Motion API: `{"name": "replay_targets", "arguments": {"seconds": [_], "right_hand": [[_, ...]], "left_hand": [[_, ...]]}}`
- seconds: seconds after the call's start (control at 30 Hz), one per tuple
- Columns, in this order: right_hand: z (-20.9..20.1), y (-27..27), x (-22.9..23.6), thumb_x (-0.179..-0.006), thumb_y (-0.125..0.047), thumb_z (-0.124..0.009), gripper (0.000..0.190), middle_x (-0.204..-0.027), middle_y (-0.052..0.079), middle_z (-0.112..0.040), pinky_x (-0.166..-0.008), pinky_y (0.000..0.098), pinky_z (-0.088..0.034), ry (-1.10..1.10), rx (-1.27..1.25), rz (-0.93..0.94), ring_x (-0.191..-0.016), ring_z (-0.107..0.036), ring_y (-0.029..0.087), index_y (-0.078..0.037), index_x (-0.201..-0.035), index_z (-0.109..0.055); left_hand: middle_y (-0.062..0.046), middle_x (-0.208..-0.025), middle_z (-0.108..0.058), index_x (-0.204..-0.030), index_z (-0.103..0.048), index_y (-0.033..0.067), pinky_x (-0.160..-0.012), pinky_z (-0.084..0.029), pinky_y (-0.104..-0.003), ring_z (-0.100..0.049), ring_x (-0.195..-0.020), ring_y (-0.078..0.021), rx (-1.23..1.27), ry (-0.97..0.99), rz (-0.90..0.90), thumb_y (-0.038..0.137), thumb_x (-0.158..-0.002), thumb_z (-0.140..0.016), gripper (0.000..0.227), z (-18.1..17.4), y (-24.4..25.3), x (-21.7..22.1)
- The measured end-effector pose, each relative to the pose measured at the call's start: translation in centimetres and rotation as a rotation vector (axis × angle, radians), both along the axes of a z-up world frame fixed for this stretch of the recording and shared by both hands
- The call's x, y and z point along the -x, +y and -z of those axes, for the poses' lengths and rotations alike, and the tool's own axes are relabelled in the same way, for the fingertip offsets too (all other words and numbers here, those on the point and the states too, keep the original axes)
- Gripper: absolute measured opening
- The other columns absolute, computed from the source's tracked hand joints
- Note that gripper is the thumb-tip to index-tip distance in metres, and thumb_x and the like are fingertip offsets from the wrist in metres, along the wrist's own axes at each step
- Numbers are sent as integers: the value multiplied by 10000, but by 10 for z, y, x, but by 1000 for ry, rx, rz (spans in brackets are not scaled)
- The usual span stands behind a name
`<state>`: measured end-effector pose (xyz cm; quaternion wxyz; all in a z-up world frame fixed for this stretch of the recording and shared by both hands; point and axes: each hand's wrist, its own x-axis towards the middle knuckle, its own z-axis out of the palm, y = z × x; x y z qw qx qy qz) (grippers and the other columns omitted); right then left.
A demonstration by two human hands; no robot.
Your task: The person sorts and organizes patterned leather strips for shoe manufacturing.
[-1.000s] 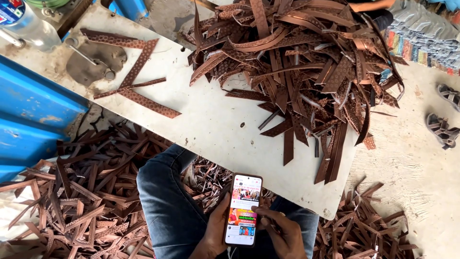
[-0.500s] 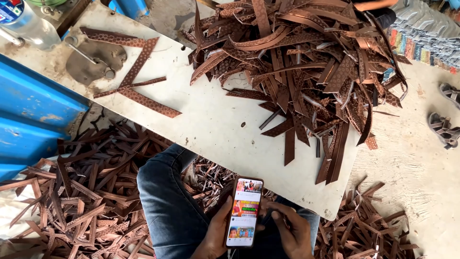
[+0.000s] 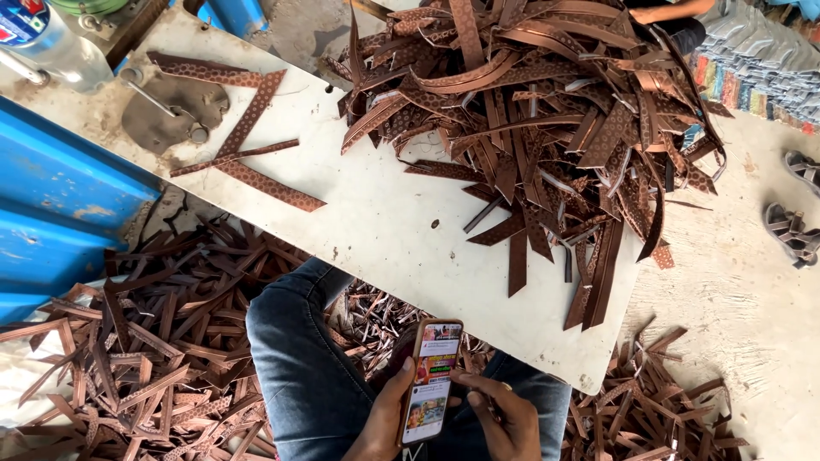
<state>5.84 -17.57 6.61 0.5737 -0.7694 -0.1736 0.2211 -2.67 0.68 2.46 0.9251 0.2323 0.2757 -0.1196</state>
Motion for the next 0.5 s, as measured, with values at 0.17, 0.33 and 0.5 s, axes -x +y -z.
{"name": "replay_targets", "arguments": {"seconds": [0.17, 0.33, 0.5], "right_hand": [[16, 2, 10, -938, -17, -624, 269, -1186, 178, -807, -948, 350, -563, -1, -32, 91, -1135, -755, 238, 10, -1184, -731], [26, 12, 19, -920, 28, -619, 274, -1262, 165, -751, -900, 307, -522, -14, -30, 129, -1076, -694, 201, 12, -1171, -726], [38, -5, 8, -961, 28, -605, 295, -1119, 204, -735, -762, 264, -478, -124, 9, 123, -906, -649, 169, 34, -1227, -732]], "left_hand": [[-176, -1310, -672, -1507, -456, 36, -984, -591, -430, -707, -1137, -257, 36, -47, -88, 517, -996, -383, 706, 3, -2, 1], [-176, -1271, -701, -1491, -484, 17, -919, -580, -424, -703, -1063, -278, -38, 41, -113, 524, -996, -419, 712, 7, -6, 3], [-170, -1302, -686, -1503, -437, 4, -958, -573, -428, -696, -1108, -273, -494, -205, -89, 433, -923, -660, 755, -32, 20, 0]]}}
